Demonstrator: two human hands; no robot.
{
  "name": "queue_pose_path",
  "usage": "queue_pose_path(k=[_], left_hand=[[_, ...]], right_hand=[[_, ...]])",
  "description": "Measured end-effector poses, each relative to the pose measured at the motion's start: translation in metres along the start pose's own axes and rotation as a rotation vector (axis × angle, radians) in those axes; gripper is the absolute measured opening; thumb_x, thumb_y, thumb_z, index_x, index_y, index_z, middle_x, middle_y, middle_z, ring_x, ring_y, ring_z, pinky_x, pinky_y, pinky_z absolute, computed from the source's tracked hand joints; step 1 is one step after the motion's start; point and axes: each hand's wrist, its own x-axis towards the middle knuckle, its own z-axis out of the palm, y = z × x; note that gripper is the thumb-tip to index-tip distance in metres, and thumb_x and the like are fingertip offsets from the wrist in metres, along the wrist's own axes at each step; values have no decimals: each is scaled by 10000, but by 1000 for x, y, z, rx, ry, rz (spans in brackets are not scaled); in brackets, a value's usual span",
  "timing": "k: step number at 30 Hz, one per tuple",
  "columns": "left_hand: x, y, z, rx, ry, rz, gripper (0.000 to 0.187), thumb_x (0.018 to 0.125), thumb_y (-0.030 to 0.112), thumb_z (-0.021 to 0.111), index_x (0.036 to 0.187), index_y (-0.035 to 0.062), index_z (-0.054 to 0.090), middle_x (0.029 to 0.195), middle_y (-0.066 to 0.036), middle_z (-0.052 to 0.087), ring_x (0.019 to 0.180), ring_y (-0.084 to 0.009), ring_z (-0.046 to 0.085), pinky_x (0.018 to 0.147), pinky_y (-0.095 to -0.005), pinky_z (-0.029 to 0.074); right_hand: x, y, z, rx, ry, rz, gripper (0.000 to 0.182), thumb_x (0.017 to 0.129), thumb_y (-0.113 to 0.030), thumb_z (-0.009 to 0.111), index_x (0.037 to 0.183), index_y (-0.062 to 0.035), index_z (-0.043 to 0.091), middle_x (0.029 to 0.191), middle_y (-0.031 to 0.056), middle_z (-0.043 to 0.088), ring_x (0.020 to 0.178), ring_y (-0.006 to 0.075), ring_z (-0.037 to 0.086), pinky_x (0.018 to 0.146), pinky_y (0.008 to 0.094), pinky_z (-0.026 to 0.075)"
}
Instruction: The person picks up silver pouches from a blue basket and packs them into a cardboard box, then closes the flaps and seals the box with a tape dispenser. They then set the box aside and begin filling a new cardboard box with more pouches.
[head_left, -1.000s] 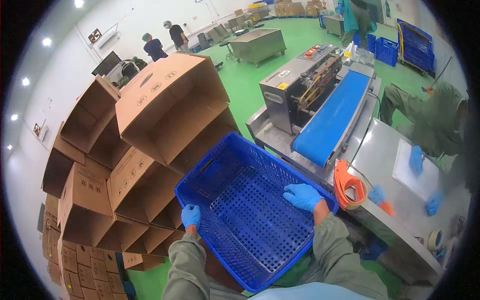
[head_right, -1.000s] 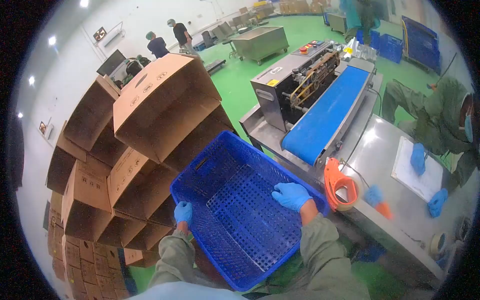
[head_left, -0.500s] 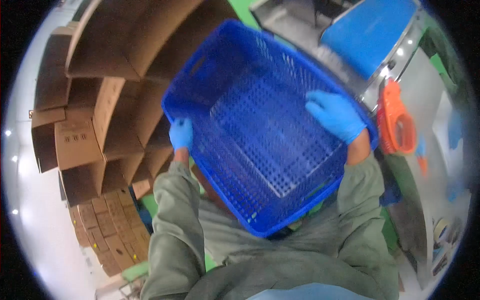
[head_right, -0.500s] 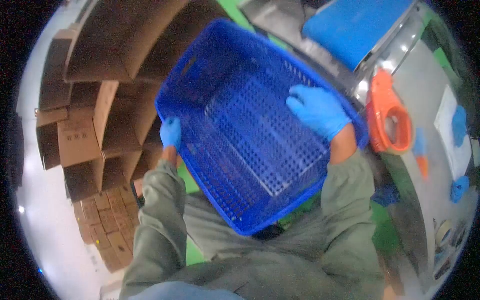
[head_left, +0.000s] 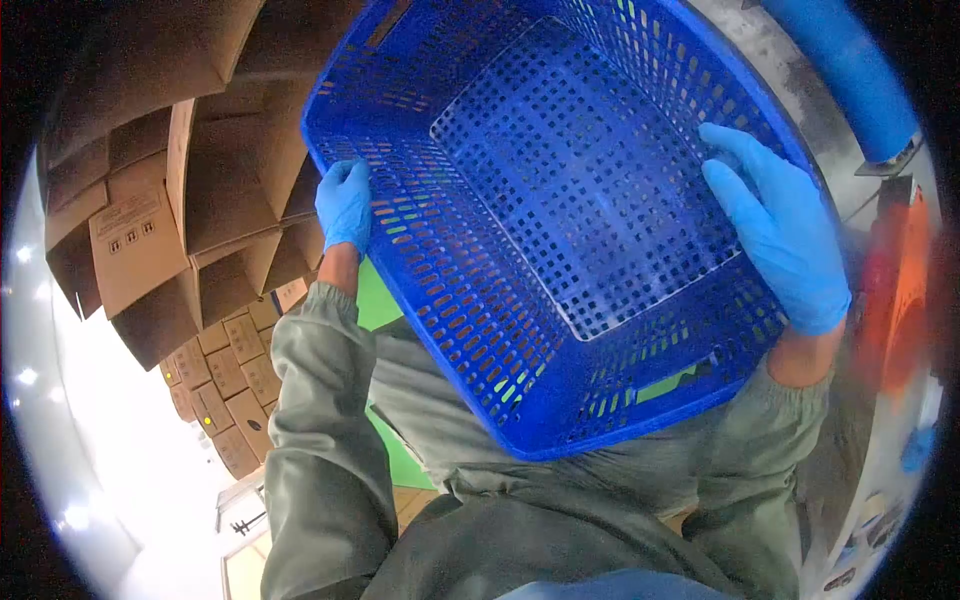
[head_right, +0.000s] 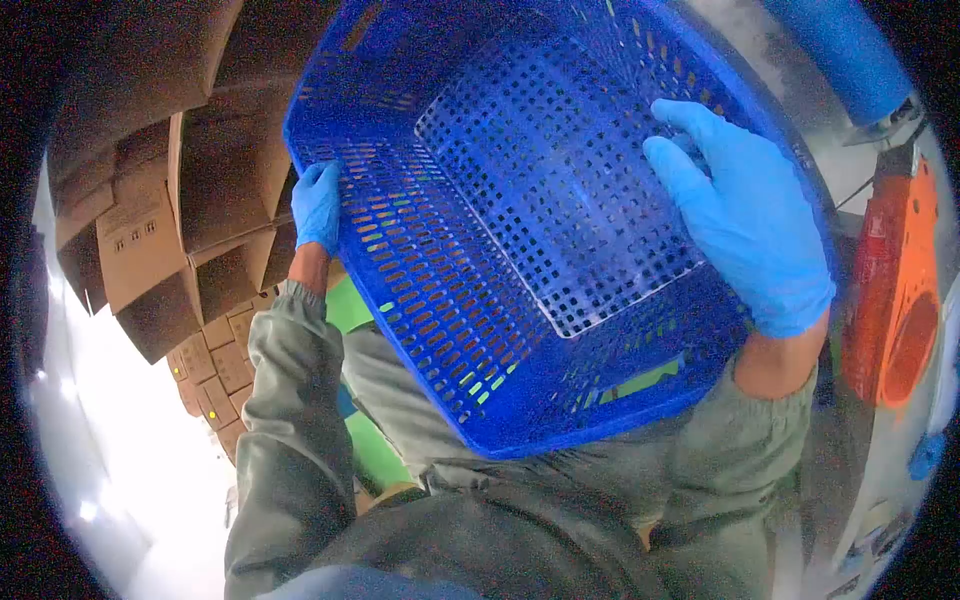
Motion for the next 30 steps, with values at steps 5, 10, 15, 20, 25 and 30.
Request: queue_pose_path(k=[5, 10, 15, 20, 25, 30], left_hand=[[2, -9, 0, -91, -28, 8, 269, 886, 214, 584, 1009, 1, 692, 911, -90, 692, 840, -157, 602, 792, -305, 476], [1, -4, -2, -187, -87, 50, 233, 906, 192, 592, 992, -2, 689, 918, -60, 676, 841, -140, 588, 798, -291, 469], [-3, 2, -3, -191, -70, -29, 233, 912, 199, 590, 988, -2, 682, 898, -39, 658, 811, -123, 559, 764, -281, 460], [-4, 2, -4, -264, -115, 36, 237, 921, 217, 582, 984, 9, 677, 878, -16, 633, 811, -119, 530, 761, -286, 446], [-4, -4, -1, -257, -41, 129, 268, 889, 127, 561, 1096, -19, 649, 1047, -74, 646, 966, -178, 565, 884, -311, 454], [10, -28, 12, -519, -76, 125, 420, 879, 111, 546, 1278, -19, 538, 1197, -134, 601, 1051, -220, 567, 960, -336, 432]], right_hand=[[0, -4, -3, 2, 5, 13, 370, 907, -270, 592, 1168, -9, 617, 893, 183, 682, 823, 327, 664, 744, 385, 510], [-3, -3, -7, -10, -9, 3, 366, 913, -251, 593, 1177, 2, 603, 864, 157, 670, 807, 282, 654, 741, 366, 503], [-2, 4, 0, -45, 44, -68, 349, 903, -284, 590, 1121, -14, 623, 821, 177, 657, 773, 345, 648, 714, 419, 511], [-3, 10, 5, -144, 191, -235, 259, 896, -277, 552, 983, -40, 612, 850, 201, 638, 780, 392, 628, 716, 475, 501], [-4, -7, -10, -243, -14, 32, 415, 904, -338, 553, 1160, -17, 607, 1078, 206, 656, 991, 371, 629, 878, 451, 496], [-5, 7, 5, -236, 45, -14, 344, 898, -362, 507, 943, -35, 602, 895, 229, 654, 852, 417, 632, 771, 529, 488]])
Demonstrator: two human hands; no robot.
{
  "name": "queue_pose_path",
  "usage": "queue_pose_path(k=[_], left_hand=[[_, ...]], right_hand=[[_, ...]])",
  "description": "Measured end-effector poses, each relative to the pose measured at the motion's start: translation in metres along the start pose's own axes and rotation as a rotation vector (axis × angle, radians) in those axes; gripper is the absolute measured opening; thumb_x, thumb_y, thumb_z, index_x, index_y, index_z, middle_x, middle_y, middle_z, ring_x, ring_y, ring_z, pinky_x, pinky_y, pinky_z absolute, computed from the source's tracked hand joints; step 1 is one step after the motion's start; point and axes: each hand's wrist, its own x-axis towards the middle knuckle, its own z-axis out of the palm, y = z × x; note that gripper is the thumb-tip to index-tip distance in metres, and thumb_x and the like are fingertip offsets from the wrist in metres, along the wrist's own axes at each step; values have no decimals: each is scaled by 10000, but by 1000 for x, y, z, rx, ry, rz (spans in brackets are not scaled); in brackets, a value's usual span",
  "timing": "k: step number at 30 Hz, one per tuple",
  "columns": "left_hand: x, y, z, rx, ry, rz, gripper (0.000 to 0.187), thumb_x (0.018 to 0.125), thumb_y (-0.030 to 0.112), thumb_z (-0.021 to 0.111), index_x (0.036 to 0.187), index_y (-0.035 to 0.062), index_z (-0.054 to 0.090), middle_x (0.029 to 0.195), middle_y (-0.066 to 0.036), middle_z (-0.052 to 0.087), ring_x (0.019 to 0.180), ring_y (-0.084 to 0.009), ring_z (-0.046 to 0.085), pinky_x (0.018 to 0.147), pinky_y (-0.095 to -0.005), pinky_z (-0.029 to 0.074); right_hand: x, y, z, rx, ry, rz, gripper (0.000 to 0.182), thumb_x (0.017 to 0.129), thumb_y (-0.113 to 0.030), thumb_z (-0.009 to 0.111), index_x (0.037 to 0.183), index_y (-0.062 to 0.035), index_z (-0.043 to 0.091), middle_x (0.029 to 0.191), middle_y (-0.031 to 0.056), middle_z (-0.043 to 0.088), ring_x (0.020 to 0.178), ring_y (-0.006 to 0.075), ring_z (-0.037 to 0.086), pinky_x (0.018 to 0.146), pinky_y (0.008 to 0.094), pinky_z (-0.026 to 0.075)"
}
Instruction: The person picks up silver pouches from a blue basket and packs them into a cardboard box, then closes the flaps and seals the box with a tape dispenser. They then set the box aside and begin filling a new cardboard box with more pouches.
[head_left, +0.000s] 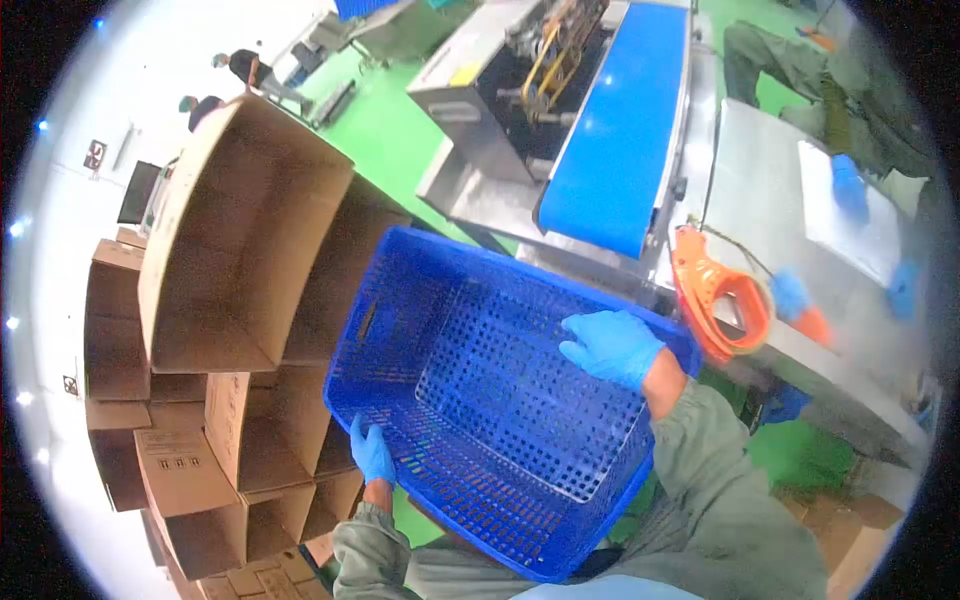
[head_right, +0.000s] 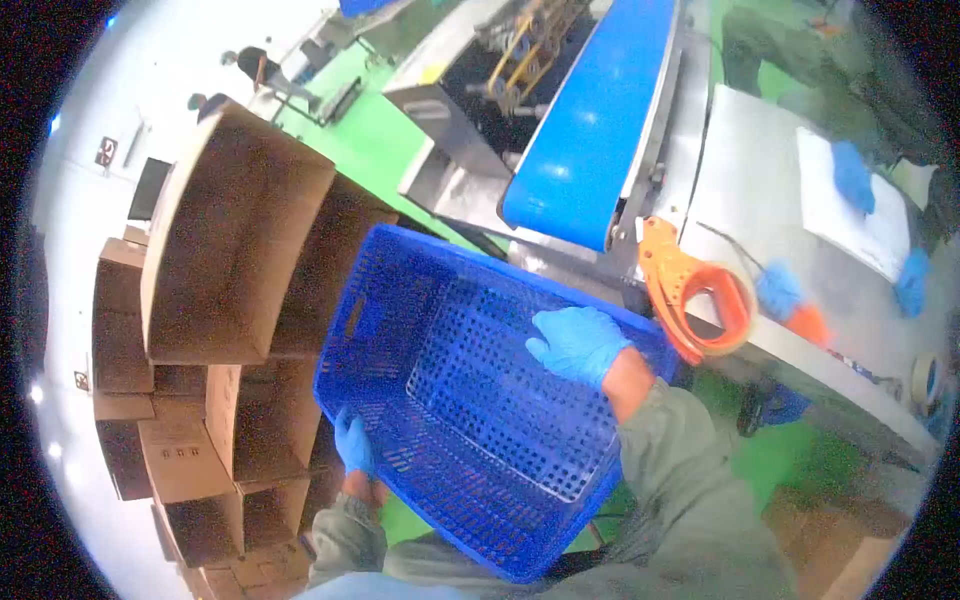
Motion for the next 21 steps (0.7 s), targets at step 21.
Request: queue_pose_path(k=[21], left_hand=[[-146, -87, -49, -473, -641, -414, 441, 925, 413, 572, 1224, 89, 583, 1123, -92, 631, 966, -227, 610, 793, -396, 510]], right_hand=[[-152, -77, 48, -502, 87, -15, 241, 878, -341, 540, 980, -197, 705, 869, 116, 697, 737, 336, 673, 697, 449, 536]])
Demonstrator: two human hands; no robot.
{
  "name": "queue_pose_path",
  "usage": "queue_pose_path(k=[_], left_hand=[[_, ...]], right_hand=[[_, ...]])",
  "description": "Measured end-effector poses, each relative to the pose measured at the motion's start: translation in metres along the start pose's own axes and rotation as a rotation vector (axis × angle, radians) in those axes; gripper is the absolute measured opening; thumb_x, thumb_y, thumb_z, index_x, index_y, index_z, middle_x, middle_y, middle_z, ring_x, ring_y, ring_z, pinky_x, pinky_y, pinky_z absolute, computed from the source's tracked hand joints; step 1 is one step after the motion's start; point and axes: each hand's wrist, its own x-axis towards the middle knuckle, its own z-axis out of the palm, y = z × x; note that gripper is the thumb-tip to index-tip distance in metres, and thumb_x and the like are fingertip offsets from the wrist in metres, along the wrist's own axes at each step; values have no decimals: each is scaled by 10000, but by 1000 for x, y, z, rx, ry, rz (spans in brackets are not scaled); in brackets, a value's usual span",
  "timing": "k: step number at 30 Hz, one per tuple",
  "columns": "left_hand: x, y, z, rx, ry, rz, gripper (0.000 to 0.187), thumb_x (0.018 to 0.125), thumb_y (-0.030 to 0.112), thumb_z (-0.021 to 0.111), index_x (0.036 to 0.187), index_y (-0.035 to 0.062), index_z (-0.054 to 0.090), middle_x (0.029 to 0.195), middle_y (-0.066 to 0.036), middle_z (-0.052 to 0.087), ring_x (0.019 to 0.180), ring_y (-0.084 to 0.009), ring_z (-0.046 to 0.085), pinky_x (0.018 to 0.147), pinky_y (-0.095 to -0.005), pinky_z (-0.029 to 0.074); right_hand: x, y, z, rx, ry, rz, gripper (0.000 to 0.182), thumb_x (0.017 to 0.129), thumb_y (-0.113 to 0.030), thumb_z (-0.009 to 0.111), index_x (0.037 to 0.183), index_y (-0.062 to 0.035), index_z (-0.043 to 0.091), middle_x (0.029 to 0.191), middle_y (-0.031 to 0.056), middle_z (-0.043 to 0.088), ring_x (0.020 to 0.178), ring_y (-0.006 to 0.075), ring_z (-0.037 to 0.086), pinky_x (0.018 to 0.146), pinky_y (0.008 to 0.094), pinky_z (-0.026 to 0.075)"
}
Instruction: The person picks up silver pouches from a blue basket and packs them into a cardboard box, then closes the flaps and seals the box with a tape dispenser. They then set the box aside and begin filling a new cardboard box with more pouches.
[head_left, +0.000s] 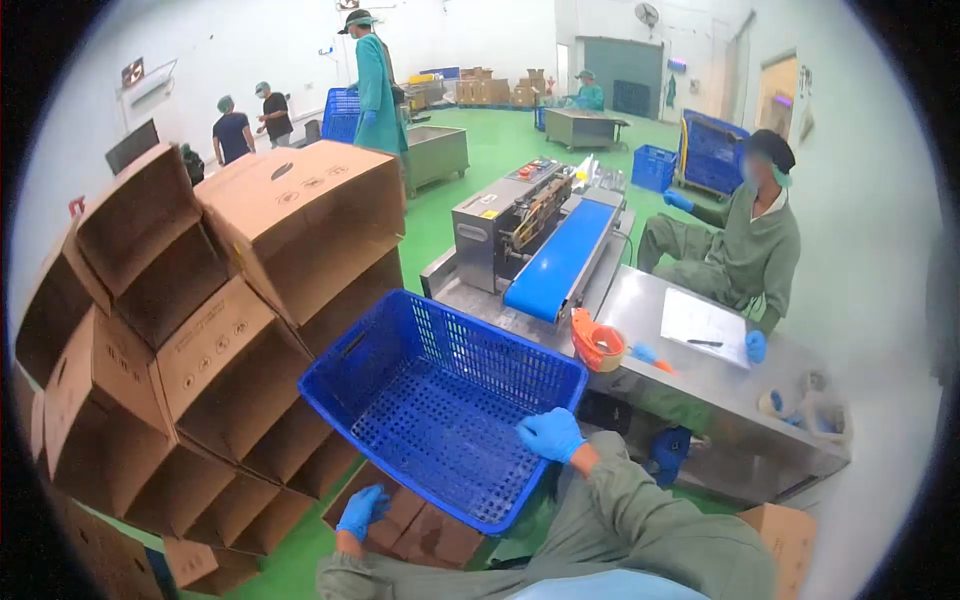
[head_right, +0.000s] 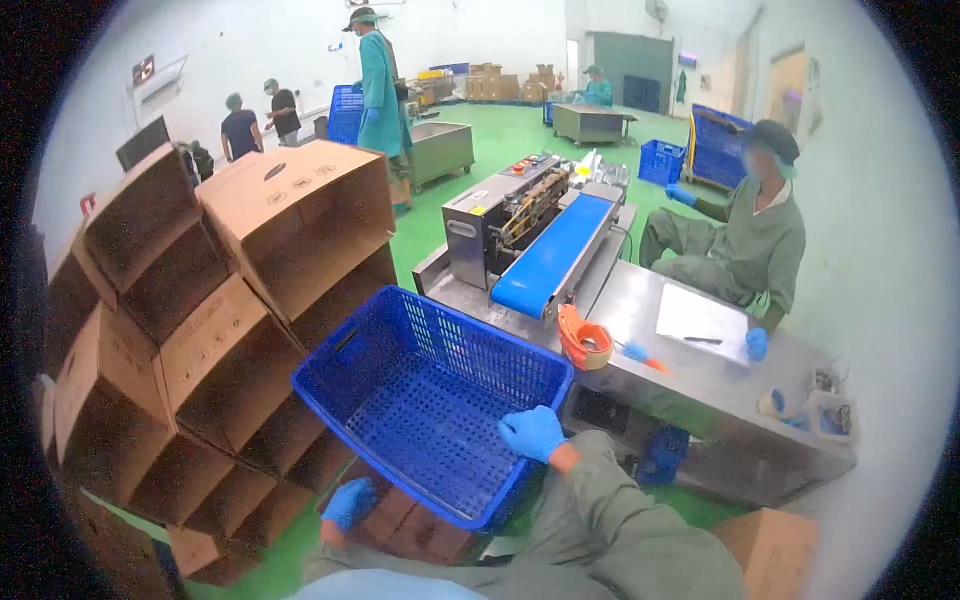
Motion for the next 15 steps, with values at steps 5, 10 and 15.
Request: queue_pose_path(k=[5, 10, 15], left_hand=[[-6, -33, -13, 144, 69, -26, 372, 920, 339, 578, 1158, 60, 640, 952, -88, 668, 800, -220, 646, 653, -362, 517], [-10, -18, -4, 355, 212, 185, 438, 891, 352, 578, 1195, 40, 625, 1042, -151, 679, 934, -292, 656, 821, -396, 506], [-15, -21, 3, 1091, 9, 129, 604, 844, 514, 546, 1220, 47, 620, 1180, -205, 635, 1101, -367, 599, 954, -439, 469]], right_hand=[[7, -6, 8, 53, 207, 99, 268, 870, -359, 500, 893, -202, 717, 829, 103, 695, 725, 332, 672, 684, 457, 526], [13, -11, 7, -103, -26, 184, 310, 860, -389, 495, 946, -192, 719, 873, 109, 704, 785, 320, 680, 730, 444, 529], [16, -19, 0, -159, -125, 199, 310, 843, -403, 524, 944, -186, 721, 868, 105, 707, 804, 311, 683, 745, 440, 524]])
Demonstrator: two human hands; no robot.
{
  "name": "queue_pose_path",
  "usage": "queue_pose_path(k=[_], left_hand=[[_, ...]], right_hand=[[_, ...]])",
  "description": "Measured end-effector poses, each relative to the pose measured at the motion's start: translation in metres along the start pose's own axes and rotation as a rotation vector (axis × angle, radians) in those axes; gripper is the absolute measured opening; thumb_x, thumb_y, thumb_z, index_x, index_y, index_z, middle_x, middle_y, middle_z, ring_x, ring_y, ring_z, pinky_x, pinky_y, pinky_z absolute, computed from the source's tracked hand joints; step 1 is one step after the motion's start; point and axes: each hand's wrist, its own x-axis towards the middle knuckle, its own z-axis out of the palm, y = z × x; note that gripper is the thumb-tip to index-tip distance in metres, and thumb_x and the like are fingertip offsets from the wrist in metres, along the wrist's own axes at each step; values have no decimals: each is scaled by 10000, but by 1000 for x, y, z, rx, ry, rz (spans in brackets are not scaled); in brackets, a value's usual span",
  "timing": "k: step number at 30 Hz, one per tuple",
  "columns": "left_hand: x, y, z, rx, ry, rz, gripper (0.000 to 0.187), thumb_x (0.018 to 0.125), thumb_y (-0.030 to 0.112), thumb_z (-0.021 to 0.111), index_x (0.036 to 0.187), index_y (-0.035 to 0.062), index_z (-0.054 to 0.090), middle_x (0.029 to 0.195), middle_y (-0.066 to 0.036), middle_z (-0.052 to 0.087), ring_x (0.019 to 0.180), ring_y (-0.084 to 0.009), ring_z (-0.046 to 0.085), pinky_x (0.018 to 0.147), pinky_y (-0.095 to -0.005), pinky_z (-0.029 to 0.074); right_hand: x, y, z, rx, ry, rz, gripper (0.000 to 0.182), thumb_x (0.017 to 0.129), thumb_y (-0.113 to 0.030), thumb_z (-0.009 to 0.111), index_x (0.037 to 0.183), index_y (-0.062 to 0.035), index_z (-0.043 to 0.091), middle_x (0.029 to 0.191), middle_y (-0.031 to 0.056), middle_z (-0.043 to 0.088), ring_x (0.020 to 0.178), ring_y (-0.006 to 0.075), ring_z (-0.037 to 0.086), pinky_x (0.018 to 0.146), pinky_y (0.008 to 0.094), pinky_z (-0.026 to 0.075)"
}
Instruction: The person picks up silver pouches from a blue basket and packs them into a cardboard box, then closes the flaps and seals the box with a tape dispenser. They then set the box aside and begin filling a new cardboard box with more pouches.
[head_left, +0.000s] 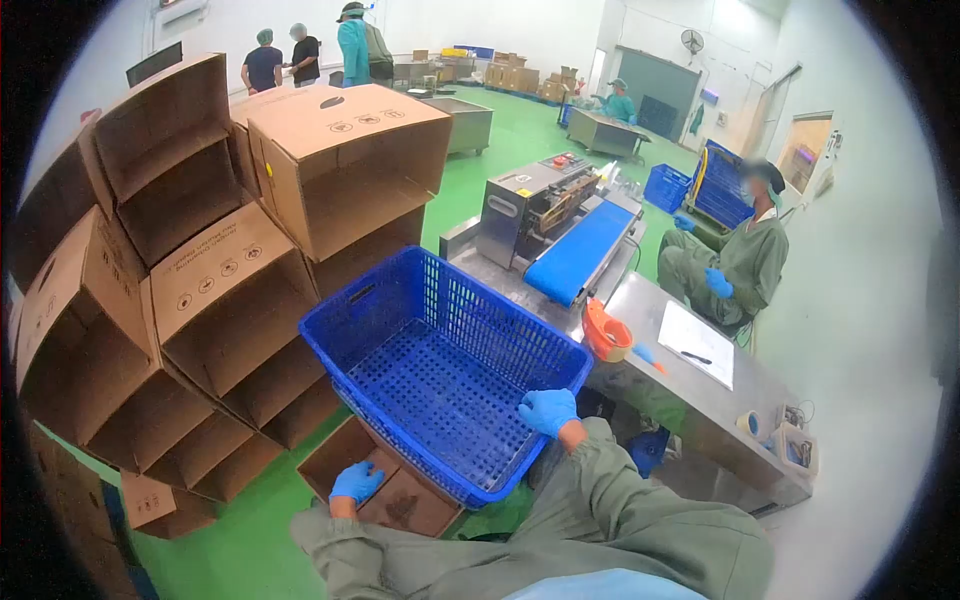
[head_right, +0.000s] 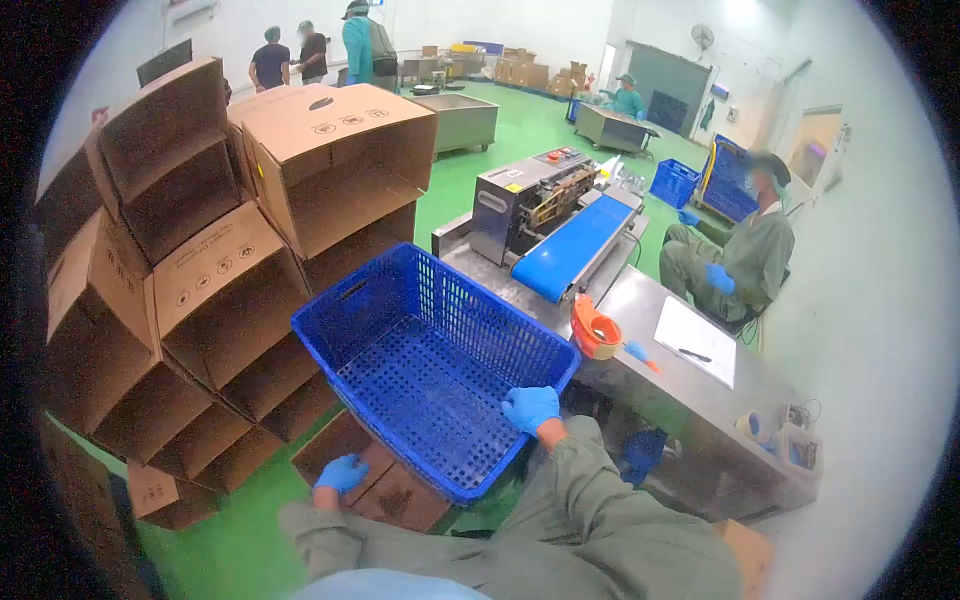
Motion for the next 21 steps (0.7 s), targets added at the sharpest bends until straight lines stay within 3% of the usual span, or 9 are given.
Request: queue_pose_path(k=[7, 9, 10, 12, 13, 15, 16, 18, 21], left_hand=[[6, 7, 7, 77, -29, -13, 601, 864, 469, 562, 1299, 55, 567, 1243, -191, 610, 1172, -341, 568, 999, -407, 446], [5, 22, -2, -342, 269, 61, 595, 885, 383, 589, 1362, 41, 492, 1256, -201, 601, 1192, -317, 562, 1018, -379, 429], [6, 31, -9, -329, 274, 57, 595, 885, 383, 589, 1362, 41, 492, 1256, -201, 601, 1192, -317, 562, 1018, -379, 429], [8, 46, -29, -662, 606, 67, 628, 895, 315, 604, 1401, -4, 413, 1331, -220, 536, 1247, -311, 512, 1042, -372, 396], [15, 53, -40, -648, 612, 67, 628, 895, 315, 604, 1401, -4, 413, 1331, -220, 536, 1247, -311, 512, 1042, -372, 396], [26, 68, -60, -838, 833, 187, 642, 899, 300, 598, 1393, -51, 387, 1420, -239, 430, 1309, -336, 435, 1078, -392, 350], [31, 75, -71, -833, 834, 175, 642, 899, 300, 598, 1393, -51, 387, 1420, -239, 430, 1309, -336, 435, 1078, -392, 350], [42, 95, -98, -401, 771, 212, 647, 888, 298, 604, 1381, -65, 393, 1446, -269, 372, 1349, -375, 368, 1110, -410, 310], [79, 100, -104, -127, 712, 78, 670, 856, 317, 629, 1369, -58, 418, 1457, -297, 331, 1347, -417, 353, 1117, -420, 304]], right_hand=[[3, 0, -9, 6, -123, 19, 360, 857, -445, 527, 957, -159, 721, 916, 107, 710, 867, 313, 679, 793, 434, 516], [10, 3, -9, 46, -162, 26, 371, 861, -447, 525, 981, -154, 718, 951, 120, 705, 900, 319, 672, 817, 428, 511], [14, 6, -10, 73, -196, 37, 382, 866, -450, 523, 1004, -150, 714, 987, 133, 701, 933, 326, 665, 841, 423, 506], [29, 16, -6, 159, -190, 24, 393, 871, -444, 523, 1031, -136, 706, 1020, 149, 692, 963, 333, 657, 862, 421, 500], [39, 23, -3, 229, -186, 15, 404, 876, -439, 524, 1057, -122, 698, 1053, 165, 684, 994, 340, 648, 883, 420, 493], [71, 38, 12, 404, -160, -89, 425, 876, -442, 511, 1041, -94, 691, 1056, 182, 678, 992, 356, 644, 882, 432, 494], [84, 47, 21, 566, -134, -187, 448, 875, -445, 498, 1026, -66, 683, 1059, 198, 672, 990, 373, 639, 880, 445, 495], [103, 49, 18, 525, -135, -228, 453, 880, -445, 501, 1072, -70, 670, 1089, 195, 664, 1009, 374, 631, 895, 436, 488], [124, 38, 1, 513, -163, -313, 462, 899, -419, 506, 1176, -71, 632, 1167, 185, 643, 1079, 362, 606, 935, 408, 469]])
